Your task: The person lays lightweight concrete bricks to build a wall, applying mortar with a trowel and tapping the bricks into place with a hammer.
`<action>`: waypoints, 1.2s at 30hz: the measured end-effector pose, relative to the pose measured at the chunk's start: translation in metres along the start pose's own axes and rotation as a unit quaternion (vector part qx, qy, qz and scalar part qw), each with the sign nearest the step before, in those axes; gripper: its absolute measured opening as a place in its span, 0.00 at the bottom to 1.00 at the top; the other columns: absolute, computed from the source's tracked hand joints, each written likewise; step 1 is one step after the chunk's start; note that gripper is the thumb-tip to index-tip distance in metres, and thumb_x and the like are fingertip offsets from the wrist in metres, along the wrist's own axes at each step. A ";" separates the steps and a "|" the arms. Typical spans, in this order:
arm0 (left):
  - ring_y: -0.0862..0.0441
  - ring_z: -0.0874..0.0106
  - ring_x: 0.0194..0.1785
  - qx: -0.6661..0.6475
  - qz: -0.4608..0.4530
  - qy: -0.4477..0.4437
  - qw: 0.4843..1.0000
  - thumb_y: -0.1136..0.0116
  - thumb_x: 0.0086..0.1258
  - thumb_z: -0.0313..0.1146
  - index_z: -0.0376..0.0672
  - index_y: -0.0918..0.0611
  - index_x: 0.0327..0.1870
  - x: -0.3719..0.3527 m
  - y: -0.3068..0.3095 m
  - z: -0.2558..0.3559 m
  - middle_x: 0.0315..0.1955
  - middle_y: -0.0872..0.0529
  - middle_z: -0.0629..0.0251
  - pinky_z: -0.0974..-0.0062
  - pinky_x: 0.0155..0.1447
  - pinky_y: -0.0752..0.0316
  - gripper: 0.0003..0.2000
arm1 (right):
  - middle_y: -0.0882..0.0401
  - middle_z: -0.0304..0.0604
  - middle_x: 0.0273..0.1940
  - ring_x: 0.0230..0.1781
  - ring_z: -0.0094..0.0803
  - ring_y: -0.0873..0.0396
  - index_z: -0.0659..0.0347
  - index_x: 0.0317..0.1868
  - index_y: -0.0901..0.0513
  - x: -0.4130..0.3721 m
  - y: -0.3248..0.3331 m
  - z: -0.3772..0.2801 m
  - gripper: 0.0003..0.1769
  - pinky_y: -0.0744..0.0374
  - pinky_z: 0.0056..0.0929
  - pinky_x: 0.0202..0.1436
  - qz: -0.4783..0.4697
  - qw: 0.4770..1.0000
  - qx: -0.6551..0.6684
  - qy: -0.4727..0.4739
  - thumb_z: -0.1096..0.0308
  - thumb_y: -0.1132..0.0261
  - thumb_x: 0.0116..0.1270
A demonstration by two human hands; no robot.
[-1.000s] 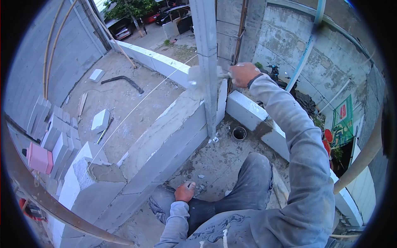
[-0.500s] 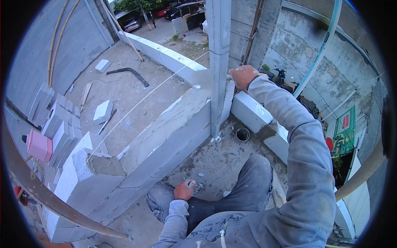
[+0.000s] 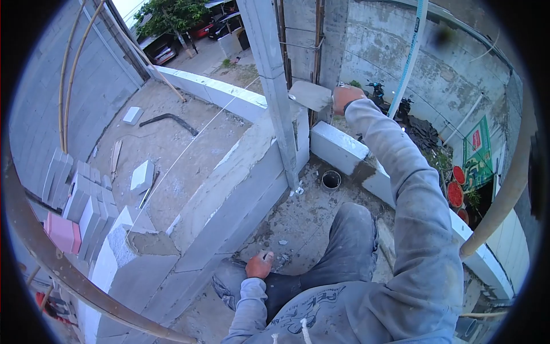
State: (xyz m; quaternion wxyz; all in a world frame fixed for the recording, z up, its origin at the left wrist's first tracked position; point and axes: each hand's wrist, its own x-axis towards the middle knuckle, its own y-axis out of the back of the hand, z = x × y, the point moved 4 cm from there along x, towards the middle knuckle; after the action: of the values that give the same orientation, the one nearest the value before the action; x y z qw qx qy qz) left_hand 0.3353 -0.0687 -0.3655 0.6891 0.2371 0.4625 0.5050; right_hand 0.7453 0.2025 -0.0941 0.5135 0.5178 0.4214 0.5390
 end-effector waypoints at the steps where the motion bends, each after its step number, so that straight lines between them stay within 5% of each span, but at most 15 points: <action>1: 0.21 0.52 0.46 0.001 -0.001 -0.002 1.000 0.54 0.66 0.54 0.50 0.19 0.47 0.000 0.001 0.000 0.41 0.17 0.52 0.58 0.50 0.28 0.20 | 0.18 0.56 0.40 0.43 0.47 0.19 0.66 0.37 0.17 0.005 -0.009 0.004 0.14 0.22 0.38 0.47 -0.036 0.998 0.049 -0.023 0.67 0.41 0.53; 3: 0.21 0.52 0.46 -0.008 -0.004 0.006 1.000 0.54 0.66 0.54 0.50 0.19 0.46 0.001 0.002 -0.001 0.41 0.17 0.52 0.57 0.50 0.28 0.20 | 0.19 0.59 0.39 0.43 0.49 0.20 0.69 0.37 0.17 0.007 -0.016 0.003 0.18 0.23 0.39 0.47 -0.083 0.987 0.129 -0.036 0.65 0.42 0.51; 16: 0.21 0.52 0.47 0.005 -0.019 0.007 1.000 0.52 0.65 0.55 0.49 0.19 0.47 0.011 -0.004 -0.003 0.42 0.17 0.53 0.58 0.51 0.29 0.21 | 0.19 0.59 0.38 0.42 0.47 0.19 0.70 0.36 0.17 -0.043 -0.015 0.026 0.17 0.22 0.37 0.46 -0.147 0.983 0.098 -0.054 0.67 0.41 0.47; 22: 0.21 0.53 0.47 -0.006 -0.016 -0.004 1.000 0.52 0.65 0.54 0.50 0.19 0.47 0.017 -0.007 0.000 0.42 0.17 0.52 0.59 0.51 0.29 0.21 | 0.19 0.60 0.35 0.40 0.49 0.19 0.71 0.35 0.18 -0.016 -0.049 -0.031 0.17 0.23 0.39 0.47 -0.133 0.920 0.355 -0.101 0.66 0.42 0.49; 24: 0.21 0.53 0.47 -0.021 -0.020 -0.014 0.999 0.53 0.65 0.54 0.49 0.19 0.47 0.018 -0.006 0.001 0.41 0.17 0.52 0.59 0.51 0.29 0.21 | 0.19 0.56 0.27 0.19 0.43 0.20 0.71 0.33 0.20 0.005 -0.070 -0.043 0.15 0.20 0.36 0.29 -0.044 0.927 0.369 -0.052 0.66 0.41 0.50; 26: 0.21 0.52 0.47 -0.010 -0.017 -0.009 1.000 0.53 0.65 0.54 0.49 0.19 0.47 0.016 -0.006 0.001 0.41 0.17 0.52 0.58 0.51 0.28 0.21 | 0.19 0.55 0.27 0.20 0.43 0.19 0.72 0.34 0.20 0.009 -0.086 -0.045 0.15 0.21 0.36 0.29 -0.052 0.920 0.383 -0.071 0.66 0.41 0.50; 28: 0.21 0.52 0.47 0.001 -0.020 -0.002 1.000 0.53 0.66 0.54 0.49 0.20 0.47 0.013 -0.004 -0.003 0.41 0.17 0.52 0.58 0.50 0.28 0.21 | 0.19 0.61 0.38 0.43 0.51 0.20 0.70 0.39 0.18 0.000 -0.085 -0.041 0.19 0.23 0.40 0.49 -0.074 0.938 0.320 -0.110 0.65 0.42 0.50; 34: 0.21 0.52 0.47 0.041 -0.010 -0.011 0.999 0.55 0.66 0.55 0.50 0.20 0.47 0.017 -0.004 -0.010 0.41 0.17 0.52 0.57 0.49 0.28 0.21 | 0.21 0.61 0.42 0.45 0.52 0.21 0.70 0.39 0.18 -0.043 -0.110 -0.025 0.18 0.24 0.40 0.51 -0.112 0.940 0.311 -0.090 0.66 0.43 0.50; 36: 0.21 0.52 0.46 0.025 -0.025 -0.002 0.999 0.55 0.66 0.56 0.51 0.19 0.47 0.017 -0.004 -0.012 0.41 0.17 0.52 0.57 0.50 0.28 0.22 | 0.20 0.56 0.23 0.23 0.43 0.19 0.69 0.31 0.19 -0.064 -0.112 -0.020 0.13 0.21 0.37 0.30 -0.034 0.957 0.279 -0.067 0.68 0.44 0.49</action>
State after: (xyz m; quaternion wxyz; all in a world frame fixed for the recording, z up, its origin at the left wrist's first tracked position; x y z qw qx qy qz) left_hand 0.3278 -0.0559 -0.3811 0.6960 0.2437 0.4796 0.4755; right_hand 0.7342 0.1540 -0.2152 0.3936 0.6611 0.5368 0.3462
